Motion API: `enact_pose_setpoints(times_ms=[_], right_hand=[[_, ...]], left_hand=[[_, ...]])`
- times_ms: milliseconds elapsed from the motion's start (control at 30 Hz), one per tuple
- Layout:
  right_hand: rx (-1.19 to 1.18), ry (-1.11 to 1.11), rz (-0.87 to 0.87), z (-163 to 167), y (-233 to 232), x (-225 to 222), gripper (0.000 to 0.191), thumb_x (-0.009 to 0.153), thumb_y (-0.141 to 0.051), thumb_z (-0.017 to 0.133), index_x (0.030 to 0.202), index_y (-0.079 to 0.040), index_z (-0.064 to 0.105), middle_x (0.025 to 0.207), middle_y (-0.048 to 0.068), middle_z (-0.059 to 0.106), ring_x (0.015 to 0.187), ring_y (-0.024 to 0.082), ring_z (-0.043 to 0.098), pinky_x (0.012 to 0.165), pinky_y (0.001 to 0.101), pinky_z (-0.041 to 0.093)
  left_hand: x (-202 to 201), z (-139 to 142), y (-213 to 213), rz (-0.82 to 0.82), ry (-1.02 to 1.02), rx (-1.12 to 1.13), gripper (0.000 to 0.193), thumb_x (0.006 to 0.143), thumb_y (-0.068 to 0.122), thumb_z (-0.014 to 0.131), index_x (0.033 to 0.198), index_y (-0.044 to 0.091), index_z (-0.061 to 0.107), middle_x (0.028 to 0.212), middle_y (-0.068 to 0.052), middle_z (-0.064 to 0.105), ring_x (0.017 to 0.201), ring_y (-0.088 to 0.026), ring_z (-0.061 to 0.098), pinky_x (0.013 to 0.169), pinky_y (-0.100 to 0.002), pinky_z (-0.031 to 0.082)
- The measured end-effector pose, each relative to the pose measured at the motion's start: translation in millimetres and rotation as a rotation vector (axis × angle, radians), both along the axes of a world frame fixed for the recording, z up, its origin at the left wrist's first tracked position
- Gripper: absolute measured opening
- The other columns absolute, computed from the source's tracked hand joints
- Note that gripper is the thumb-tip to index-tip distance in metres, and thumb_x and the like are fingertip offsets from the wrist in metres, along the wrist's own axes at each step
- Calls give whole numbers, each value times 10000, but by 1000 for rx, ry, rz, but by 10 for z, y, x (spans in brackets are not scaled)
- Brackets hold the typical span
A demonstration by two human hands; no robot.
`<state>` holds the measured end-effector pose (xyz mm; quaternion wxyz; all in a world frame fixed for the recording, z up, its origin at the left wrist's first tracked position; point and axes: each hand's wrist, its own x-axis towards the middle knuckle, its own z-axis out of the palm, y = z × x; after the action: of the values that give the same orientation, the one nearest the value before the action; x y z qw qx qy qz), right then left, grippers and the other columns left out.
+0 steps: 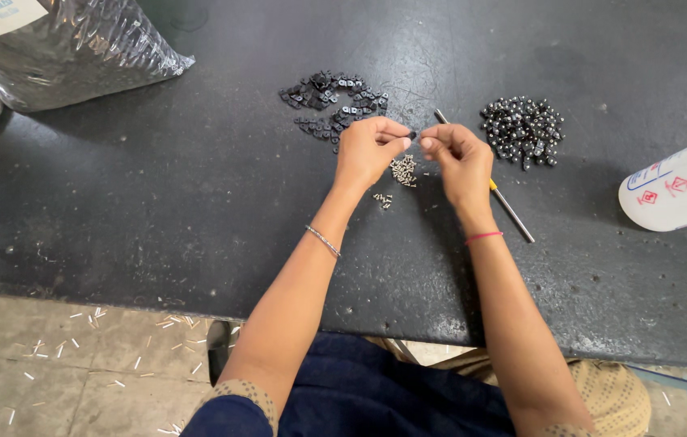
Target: The person repeatedly picks small black plastic parts and silver metal pins from a table, inserts the pins into the parts by hand, and uses a yellow-handled tool to press or adjust the pins. The assembled units are placed back on the table in a growing pile.
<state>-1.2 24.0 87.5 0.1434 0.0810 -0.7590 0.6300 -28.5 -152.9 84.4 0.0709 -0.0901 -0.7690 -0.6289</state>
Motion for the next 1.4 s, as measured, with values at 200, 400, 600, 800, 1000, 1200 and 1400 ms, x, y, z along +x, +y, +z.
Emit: enact_pose_setpoints(times_ms=[200,400,600,800,1000,1200,1400], right_hand=[[11,7,-58,-15,-11,15,118,923,-10,769,1037,-7,737,953,7,749,795,50,644,724,220,552],[-33,42,-32,-38,-10,7,120,910,8,772,1018,-4,721,957,14,740,812,61,641,729,225,545],[-27,26,-31,-56,17,-3,119,908,17,777,1013,-2,724,956,20,738,836,63,647,727,221,546],[-161,17,35,-76,36,10,160,906,44,734,1046,-3,673,962,34,732,851,78,689,772,243,604],[-123,-42,40,-121,84,-25,122,943,36,701,1063,28,713,974,52,754,812,94,696,760,247,591],[-11,17,-22,-161,109,-34,68,976,38,689,1039,30,712,929,45,740,796,83,658,745,237,559],[-150,-40,54,-92,111,-57,92,990,24,679,1080,8,687,969,33,734,850,82,662,802,234,559]], left_hand=[[47,37,49,-26,-31,28,188,798,114,823,956,23,776,868,-86,808,775,-121,767,708,-255,600],[66,87,58,-31,-64,10,192,795,120,827,958,30,779,865,-76,806,765,-112,760,701,-252,596],[81,94,70,-63,-21,37,169,806,90,820,952,25,767,868,-72,804,776,-113,761,712,-251,603],[135,103,111,-47,100,-74,136,815,53,796,942,40,749,857,-80,799,759,-141,775,711,-270,606],[205,138,162,-44,190,-59,129,830,12,758,954,40,732,860,-93,789,775,-169,785,709,-283,609],[212,121,215,-30,183,-83,122,838,3,746,956,28,728,843,-108,784,744,-186,779,685,-295,596],[115,-24,260,-66,119,143,110,879,25,752,985,11,725,884,-73,791,802,-115,765,729,-256,610]])
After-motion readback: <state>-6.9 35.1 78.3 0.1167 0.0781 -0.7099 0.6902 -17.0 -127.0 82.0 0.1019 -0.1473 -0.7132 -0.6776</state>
